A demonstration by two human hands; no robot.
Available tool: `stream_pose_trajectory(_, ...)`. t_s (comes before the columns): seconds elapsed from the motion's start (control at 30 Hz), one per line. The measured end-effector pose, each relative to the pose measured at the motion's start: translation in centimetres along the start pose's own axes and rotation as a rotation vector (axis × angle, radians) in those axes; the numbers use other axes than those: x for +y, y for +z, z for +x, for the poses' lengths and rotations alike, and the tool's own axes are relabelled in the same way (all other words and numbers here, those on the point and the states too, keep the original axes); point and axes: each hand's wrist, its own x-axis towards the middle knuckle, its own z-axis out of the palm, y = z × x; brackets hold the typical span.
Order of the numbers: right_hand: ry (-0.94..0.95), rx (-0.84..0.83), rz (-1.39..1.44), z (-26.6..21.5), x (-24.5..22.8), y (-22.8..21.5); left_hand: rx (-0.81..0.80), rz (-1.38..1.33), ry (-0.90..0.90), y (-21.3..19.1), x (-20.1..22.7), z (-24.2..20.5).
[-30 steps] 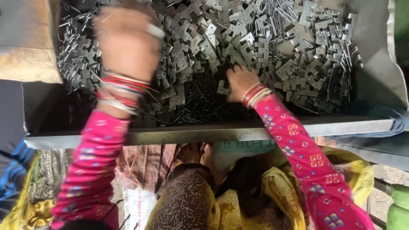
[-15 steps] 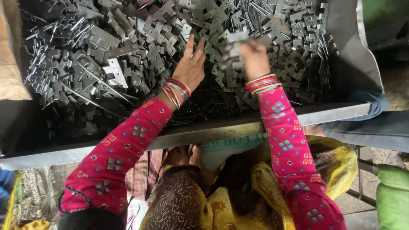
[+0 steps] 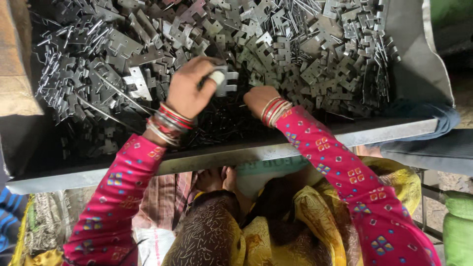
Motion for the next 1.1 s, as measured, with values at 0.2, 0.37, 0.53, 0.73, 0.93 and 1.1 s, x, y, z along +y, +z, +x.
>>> stream_pose_trajectory(0.2,0.02,-0.114,0.45,-1.0,1.4,-4.8,0.262,-0.757,-0.316,-1.7,-1.6,0.0)
stream_pose_trajectory(0.37,0.03,0.293,1.62,-4.3,3.5,-8.1,0.341,-0.833,-0.448,-2.3,-2.6,-0.2)
stream_pose_trajectory(0.53,0.141,0.334,2.071,-3.1,2.3,-8.7,0.198,-0.741,-0.505,-0.6,-1.7,-0.6)
stream_pose_trajectory(0.73,0.358,0.183,2.185,-0.4,-5.0,-5.5,0.006,0.039,0.013,3.9,3.3,-1.8)
stream_pose_trajectory(0.93,0.125,0.296,1.038,-1.1,-0.9,-3.2,0.137,0.148,-0.145,-3.2,4.6,-3.0)
stream_pose_trajectory(1.1,0.236,0.113,0.117,-3.6,3.7,-2.6,0.332,0.855,-0.095,-16.4,0.8,-6.1)
